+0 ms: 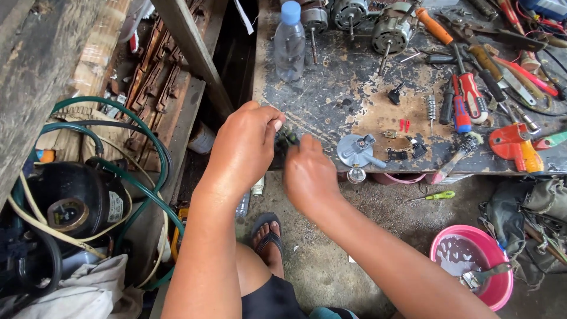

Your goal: Repairing and cleaning a small mechanical component using pliers and a cloth at a workbench.

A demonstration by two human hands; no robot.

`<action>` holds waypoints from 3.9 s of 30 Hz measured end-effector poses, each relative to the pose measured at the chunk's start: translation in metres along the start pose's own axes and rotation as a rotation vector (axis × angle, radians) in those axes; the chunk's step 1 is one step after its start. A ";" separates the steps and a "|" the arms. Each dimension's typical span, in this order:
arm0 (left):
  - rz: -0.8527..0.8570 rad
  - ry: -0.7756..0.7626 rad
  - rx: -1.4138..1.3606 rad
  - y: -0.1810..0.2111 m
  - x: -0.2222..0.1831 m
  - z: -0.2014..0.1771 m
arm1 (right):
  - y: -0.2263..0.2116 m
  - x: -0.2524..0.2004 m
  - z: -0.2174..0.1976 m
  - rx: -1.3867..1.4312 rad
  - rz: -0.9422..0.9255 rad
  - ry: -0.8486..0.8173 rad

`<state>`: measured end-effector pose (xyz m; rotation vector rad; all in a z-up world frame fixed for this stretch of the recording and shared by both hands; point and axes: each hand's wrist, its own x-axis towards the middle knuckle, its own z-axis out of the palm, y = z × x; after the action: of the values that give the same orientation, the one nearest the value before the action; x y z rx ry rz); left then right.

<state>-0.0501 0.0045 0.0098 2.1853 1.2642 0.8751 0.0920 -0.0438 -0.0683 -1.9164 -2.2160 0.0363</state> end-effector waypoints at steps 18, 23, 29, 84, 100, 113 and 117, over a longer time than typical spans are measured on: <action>0.104 -0.110 0.041 0.022 -0.005 0.031 | 0.053 -0.022 -0.007 1.274 0.083 0.351; 0.093 -0.189 -0.136 0.035 0.001 0.037 | 0.066 -0.045 -0.024 1.305 0.090 0.372; 0.039 -0.323 -0.193 0.055 -0.002 0.043 | 0.078 -0.068 -0.025 1.433 0.142 0.336; -0.553 -0.128 -1.544 0.108 0.000 0.216 | 0.189 -0.094 -0.075 0.921 0.229 0.681; -0.473 -0.142 -1.564 0.105 0.001 0.206 | 0.194 -0.091 -0.082 0.992 0.146 0.690; -0.423 -0.207 -1.390 0.094 0.001 0.217 | 0.200 -0.090 -0.099 1.051 0.023 0.322; -0.464 -0.184 -1.427 0.089 0.000 0.222 | 0.204 -0.094 -0.087 1.114 0.088 0.269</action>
<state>0.1618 -0.0547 -0.0836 0.7703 0.5957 0.8921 0.3187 -0.1153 -0.0287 -1.2507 -1.3966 0.7844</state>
